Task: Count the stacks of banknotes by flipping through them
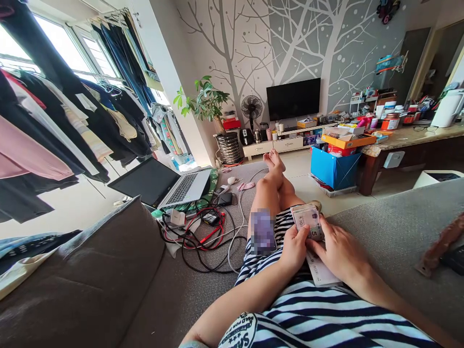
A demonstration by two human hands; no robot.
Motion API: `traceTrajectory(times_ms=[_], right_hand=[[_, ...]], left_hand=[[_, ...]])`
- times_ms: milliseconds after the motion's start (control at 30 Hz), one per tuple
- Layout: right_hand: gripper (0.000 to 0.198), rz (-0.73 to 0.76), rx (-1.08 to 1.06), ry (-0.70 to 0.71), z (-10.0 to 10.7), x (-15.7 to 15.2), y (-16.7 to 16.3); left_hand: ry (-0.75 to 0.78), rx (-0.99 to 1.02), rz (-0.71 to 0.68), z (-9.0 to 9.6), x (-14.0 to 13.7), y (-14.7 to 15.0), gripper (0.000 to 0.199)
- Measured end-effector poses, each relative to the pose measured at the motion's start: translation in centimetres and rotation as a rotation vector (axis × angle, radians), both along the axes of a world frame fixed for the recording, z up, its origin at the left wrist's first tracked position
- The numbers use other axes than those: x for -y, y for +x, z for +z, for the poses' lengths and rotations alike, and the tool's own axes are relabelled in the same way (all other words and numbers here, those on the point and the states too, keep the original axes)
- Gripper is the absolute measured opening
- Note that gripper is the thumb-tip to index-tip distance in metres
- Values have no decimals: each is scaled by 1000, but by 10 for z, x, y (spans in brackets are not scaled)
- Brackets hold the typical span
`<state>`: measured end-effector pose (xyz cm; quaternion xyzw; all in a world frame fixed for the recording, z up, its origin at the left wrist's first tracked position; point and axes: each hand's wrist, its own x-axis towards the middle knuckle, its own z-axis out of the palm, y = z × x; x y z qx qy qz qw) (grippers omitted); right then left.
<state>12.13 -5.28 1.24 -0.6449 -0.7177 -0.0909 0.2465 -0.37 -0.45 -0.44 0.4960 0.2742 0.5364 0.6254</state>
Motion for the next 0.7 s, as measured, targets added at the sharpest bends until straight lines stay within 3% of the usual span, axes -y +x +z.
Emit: traceTrajectory(times_ms=[200, 467, 700], right_hand=[[48, 13, -169, 33, -5, -8, 6], [39, 92, -615, 164, -13, -25, 17], [47, 142, -747, 116, -14, -29, 17]], left_hand=[[-128, 105, 44, 3, 1, -4, 28], [-249, 189, 6, 1, -1, -2, 34], [-266, 184, -18, 1, -1, -2, 32]])
